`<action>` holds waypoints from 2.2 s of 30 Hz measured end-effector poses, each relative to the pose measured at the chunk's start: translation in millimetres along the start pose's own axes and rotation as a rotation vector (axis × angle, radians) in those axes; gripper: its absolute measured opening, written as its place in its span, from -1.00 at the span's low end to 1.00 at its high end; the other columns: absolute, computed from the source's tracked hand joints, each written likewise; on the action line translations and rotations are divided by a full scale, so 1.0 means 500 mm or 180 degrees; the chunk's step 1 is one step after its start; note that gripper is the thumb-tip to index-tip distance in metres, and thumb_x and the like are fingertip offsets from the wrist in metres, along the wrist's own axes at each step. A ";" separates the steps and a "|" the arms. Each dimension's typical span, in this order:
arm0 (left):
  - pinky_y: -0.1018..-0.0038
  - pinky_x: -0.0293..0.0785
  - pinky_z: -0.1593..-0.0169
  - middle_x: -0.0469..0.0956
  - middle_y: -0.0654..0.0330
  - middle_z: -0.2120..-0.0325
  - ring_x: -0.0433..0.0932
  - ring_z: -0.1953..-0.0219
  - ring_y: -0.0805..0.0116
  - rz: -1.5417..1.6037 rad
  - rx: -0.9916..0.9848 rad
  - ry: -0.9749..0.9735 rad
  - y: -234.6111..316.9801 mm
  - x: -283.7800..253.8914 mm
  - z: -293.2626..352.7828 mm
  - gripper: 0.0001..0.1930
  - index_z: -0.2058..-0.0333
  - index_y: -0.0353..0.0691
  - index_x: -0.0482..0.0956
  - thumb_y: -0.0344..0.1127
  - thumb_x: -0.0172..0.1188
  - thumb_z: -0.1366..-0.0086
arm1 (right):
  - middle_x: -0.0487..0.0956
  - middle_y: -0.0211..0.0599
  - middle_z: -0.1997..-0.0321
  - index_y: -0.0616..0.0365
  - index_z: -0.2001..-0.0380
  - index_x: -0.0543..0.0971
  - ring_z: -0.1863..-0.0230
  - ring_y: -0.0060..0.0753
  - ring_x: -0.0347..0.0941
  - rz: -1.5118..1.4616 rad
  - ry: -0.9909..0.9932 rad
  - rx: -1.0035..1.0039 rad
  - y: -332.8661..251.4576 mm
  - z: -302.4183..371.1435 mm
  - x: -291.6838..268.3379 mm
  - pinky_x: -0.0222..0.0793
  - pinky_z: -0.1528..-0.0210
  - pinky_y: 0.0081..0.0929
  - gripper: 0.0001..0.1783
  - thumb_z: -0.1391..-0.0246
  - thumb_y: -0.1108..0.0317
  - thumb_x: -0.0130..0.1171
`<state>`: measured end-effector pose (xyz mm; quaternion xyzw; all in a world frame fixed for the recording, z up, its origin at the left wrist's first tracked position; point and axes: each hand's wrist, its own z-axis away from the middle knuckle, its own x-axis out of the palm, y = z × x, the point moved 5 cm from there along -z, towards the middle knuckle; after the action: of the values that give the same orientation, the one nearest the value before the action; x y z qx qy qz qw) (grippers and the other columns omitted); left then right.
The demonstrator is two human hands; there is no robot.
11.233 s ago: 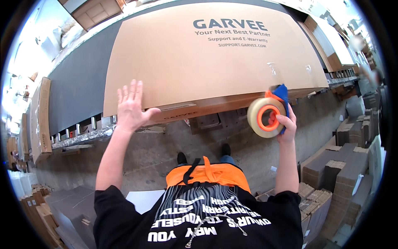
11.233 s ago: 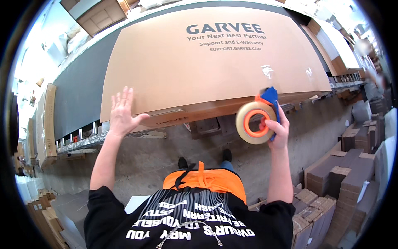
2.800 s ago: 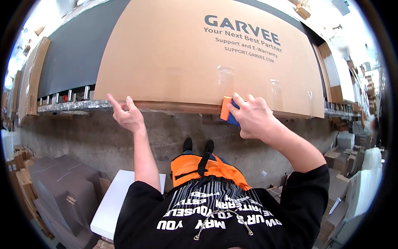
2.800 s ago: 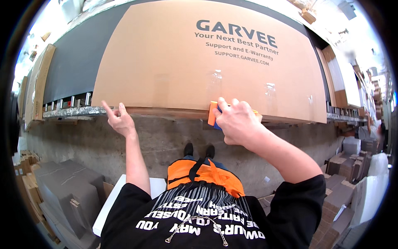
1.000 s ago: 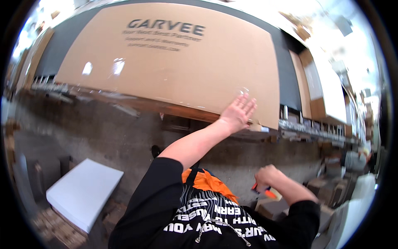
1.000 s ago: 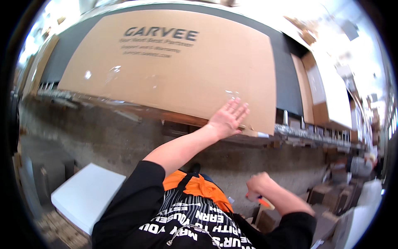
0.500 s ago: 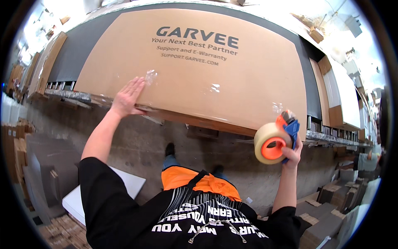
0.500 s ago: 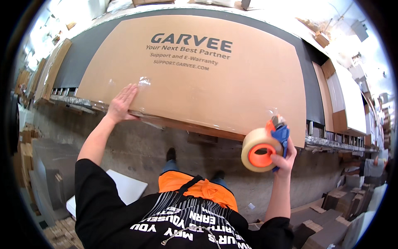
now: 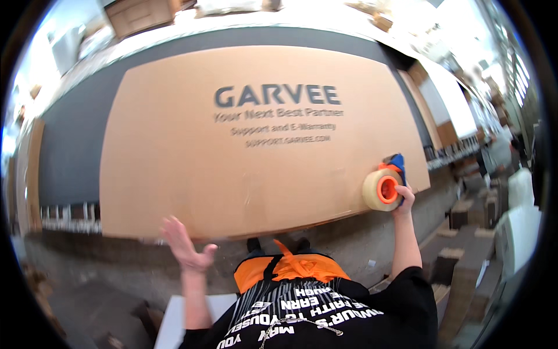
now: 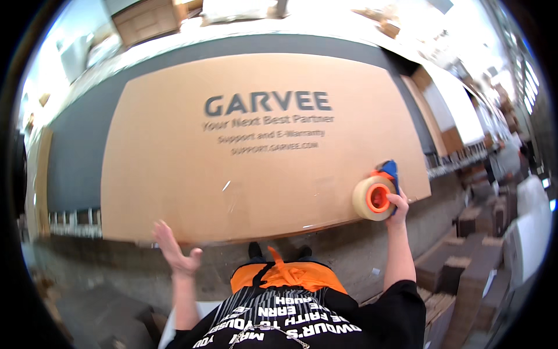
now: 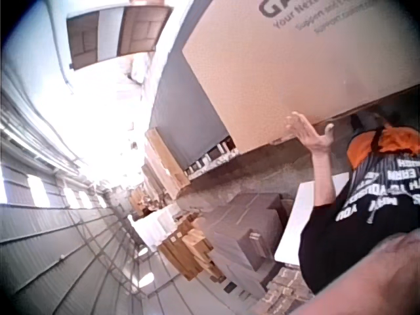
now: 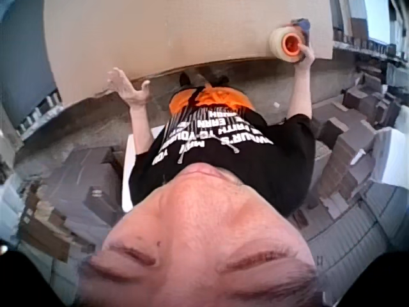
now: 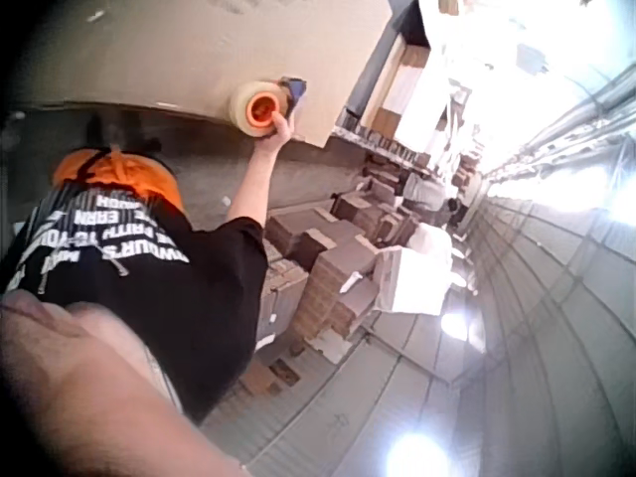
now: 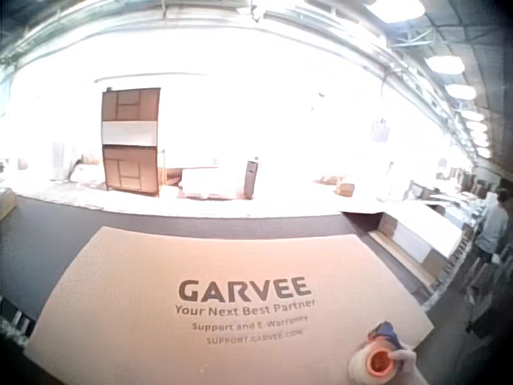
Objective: The person tapes cardboard boxes using a tape dispenser and places foam padding inside a box on a conveyor belt.
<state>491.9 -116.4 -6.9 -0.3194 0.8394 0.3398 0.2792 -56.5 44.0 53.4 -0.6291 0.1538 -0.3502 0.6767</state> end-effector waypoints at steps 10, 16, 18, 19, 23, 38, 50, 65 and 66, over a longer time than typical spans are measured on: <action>0.19 0.16 -0.32 0.62 -0.03 0.04 0.55 -0.09 -0.01 -0.0581 0.0578 0.0453 -0.060 0.074 -0.156 -0.53 0.08 -0.42 0.63 -0.23 -0.14 -0.26 | 0.54 -0.02 -0.09 0.44 -0.16 0.38 -0.08 -0.18 0.52 -0.0024 -0.0084 0.0101 0.031 0.003 0.139 0.39 -0.22 -0.30 -0.28 0.17 0.37 0.08; 0.17 0.22 -0.29 0.60 -0.06 0.03 0.53 -0.08 -0.09 0.0346 0.0763 0.0416 -0.283 0.179 -0.328 -0.61 0.09 -0.37 0.63 -0.32 -0.09 -0.27 | 0.54 -0.14 -0.10 0.35 -0.24 0.36 -0.03 -0.36 0.52 0.0028 -0.0460 0.0087 0.112 -0.030 0.271 0.43 -0.15 -0.41 -0.24 0.16 0.50 0.17; 0.19 0.28 -0.25 0.59 0.01 -0.01 0.52 -0.10 -0.09 0.0060 0.0566 0.0129 -0.356 0.165 -0.410 -0.64 0.01 -0.27 0.60 -0.27 -0.04 -0.33 | 0.56 -0.18 -0.06 0.32 -0.23 0.40 0.00 -0.43 0.52 -0.0033 -0.0952 0.0069 0.124 -0.088 0.369 0.42 -0.12 -0.45 -0.25 0.18 0.53 0.22; 0.19 0.28 -0.25 0.59 0.01 -0.01 0.52 -0.10 -0.09 0.0005 0.0579 0.0184 -0.375 0.182 -0.429 -0.64 0.01 -0.27 0.60 -0.27 -0.04 -0.33 | 0.57 -0.20 -0.04 0.31 -0.21 0.43 0.00 -0.44 0.52 0.0049 -0.1103 -0.0024 0.137 -0.123 0.407 0.41 -0.12 -0.46 -0.26 0.18 0.52 0.24; 0.18 0.44 0.00 0.62 0.02 0.16 0.56 0.07 -0.09 -0.0752 -0.0350 0.0255 -0.286 0.229 -0.450 -0.71 0.13 -0.23 0.62 -0.21 0.01 -0.38 | 0.50 -0.18 -0.17 0.32 -0.25 0.38 -0.13 -0.43 0.44 0.0462 -0.1599 -0.0137 0.115 -0.231 0.516 0.32 -0.22 -0.43 -0.24 0.13 0.48 0.25; 0.33 0.40 -0.05 0.58 0.26 0.00 0.48 0.08 0.23 -0.0232 0.0234 -0.0892 0.590 0.359 -0.172 -0.62 0.16 -0.18 0.64 -0.21 0.38 -0.02 | 0.10 0.05 -0.47 0.11 -0.39 0.16 -0.50 0.03 -0.07 0.5482 -0.0096 -0.1050 -0.013 -0.742 -0.007 -0.19 -0.49 -0.14 0.02 -0.09 -0.45 -0.11; 0.36 0.40 -0.05 0.59 0.23 -0.02 0.43 0.13 0.15 -0.0310 0.0119 -0.0876 0.581 0.338 -0.167 -0.56 0.07 -0.20 0.63 -0.21 0.37 -0.04 | 0.53 0.06 -0.11 0.14 0.02 0.58 -0.17 0.06 0.42 0.5002 -0.0311 -0.1272 -0.052 -0.866 -0.007 0.29 -0.22 -0.07 -0.34 -0.20 -0.17 -0.23; 0.05 -0.15 -0.44 0.01 -0.21 -0.37 -0.13 -0.44 -0.17 -0.0744 0.0438 -0.2084 0.410 0.050 0.119 0.14 -0.30 -0.42 0.15 0.41 0.27 0.01 | 0.54 0.25 0.08 0.27 -0.03 0.46 0.02 0.26 0.50 0.4691 0.0622 -0.1058 0.067 -0.130 -0.163 0.41 -0.02 0.10 -0.33 -0.20 -0.16 -0.07; 0.01 -0.24 -0.45 -0.08 -0.29 -0.38 -0.23 -0.45 -0.24 -0.0935 0.0509 -0.2179 0.404 0.035 0.133 0.28 -0.34 -0.43 0.07 0.50 0.28 0.12 | 0.54 0.25 0.12 0.28 -0.03 0.46 0.03 0.25 0.51 0.4549 0.0728 -0.1024 0.071 -0.061 -0.153 0.42 -0.01 0.11 -0.34 -0.18 -0.14 -0.03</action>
<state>351.0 41.6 19.6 -0.2815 0.6667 0.3166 0.6132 -120.6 70.9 -3.6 -0.4266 0.6447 0.1392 0.6189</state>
